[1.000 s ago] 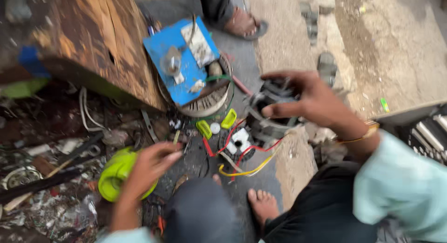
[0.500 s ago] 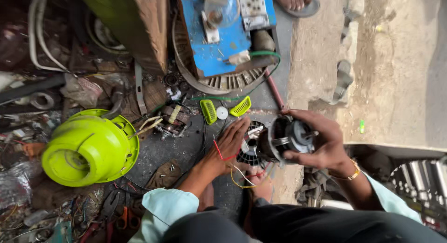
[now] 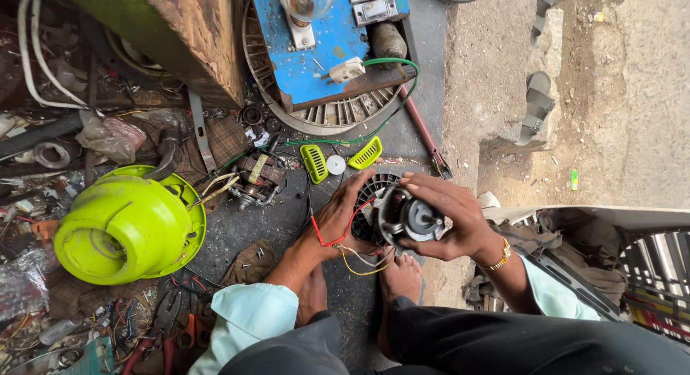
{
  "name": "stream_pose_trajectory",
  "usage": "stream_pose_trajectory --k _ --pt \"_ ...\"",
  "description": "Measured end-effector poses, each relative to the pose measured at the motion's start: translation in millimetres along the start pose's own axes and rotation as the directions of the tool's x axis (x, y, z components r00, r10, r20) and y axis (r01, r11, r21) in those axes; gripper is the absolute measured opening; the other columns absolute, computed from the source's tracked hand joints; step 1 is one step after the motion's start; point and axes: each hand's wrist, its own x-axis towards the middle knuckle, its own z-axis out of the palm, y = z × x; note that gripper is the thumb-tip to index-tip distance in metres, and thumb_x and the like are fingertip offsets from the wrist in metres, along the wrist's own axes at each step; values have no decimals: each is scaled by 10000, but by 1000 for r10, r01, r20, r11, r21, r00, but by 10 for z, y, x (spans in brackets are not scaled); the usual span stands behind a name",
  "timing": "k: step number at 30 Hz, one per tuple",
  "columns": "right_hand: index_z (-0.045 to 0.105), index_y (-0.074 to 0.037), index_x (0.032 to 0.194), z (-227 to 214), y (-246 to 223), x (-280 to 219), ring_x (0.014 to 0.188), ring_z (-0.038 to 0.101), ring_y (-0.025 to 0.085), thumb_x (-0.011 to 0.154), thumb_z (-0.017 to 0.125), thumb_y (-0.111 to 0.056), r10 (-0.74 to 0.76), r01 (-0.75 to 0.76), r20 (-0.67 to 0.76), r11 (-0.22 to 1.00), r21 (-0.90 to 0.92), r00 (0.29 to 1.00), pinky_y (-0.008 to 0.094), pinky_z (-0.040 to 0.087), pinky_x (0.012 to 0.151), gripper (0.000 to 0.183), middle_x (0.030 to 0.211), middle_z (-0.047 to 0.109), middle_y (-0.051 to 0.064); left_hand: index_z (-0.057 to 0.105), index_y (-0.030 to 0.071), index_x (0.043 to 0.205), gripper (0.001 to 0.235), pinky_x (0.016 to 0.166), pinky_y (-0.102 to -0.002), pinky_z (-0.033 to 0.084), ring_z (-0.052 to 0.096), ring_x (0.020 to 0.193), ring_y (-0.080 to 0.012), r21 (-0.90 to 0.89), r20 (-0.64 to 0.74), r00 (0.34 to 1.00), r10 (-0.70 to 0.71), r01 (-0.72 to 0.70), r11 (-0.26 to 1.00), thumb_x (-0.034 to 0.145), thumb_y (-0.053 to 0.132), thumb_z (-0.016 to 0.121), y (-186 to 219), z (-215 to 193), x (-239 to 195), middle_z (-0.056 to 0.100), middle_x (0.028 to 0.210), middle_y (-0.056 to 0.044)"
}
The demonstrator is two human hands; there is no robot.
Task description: The person disassembles an electric motor by prying internal components with a screwdriver and tapping the motor casing with a hammer.
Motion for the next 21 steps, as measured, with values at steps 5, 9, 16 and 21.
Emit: stream_pose_trajectory --k 5,9,16,21 --pt "414 37 1509 -23 27 -4 1303 644 353 721 894 -320 47 -62 161 994 88 986 440 500 1114 989 1416 629 196 118 7 1639 1139 1201 -435 358 325 1516 -439 302 165 930 -330 271 914 749 123 819 107 -337 -17 254 1680 -272" --pt "406 15 1530 -7 19 -33 1301 653 336 722 913 -325 57 -69 117 992 103 991 422 503 1117 1012 1423 630 180 215 139 1643 1047 1171 -417 390 430 1454 -371 446 196 715 -671 545 710 770 207 788 598 -820 -66 351 1670 -142" --pt "437 -15 1521 188 -196 -85 1370 600 349 733 924 -325 223 -217 -86 973 72 971 423 470 1143 976 1484 582 184 257 35 1587 1225 1248 -508 229 254 1541 -434 330 353 936 -12 -112 937 602 358 909 1164 -568 536 278 1657 -267" --pt "296 10 1586 107 -123 -391 1532 370 404 763 907 -345 168 -159 -26 966 206 986 496 281 1263 1085 1632 374 236 299 22 1582 1143 1264 -511 255 278 1565 -426 190 338 941 8 -77 979 731 511 884 1170 -402 606 296 1661 -259"
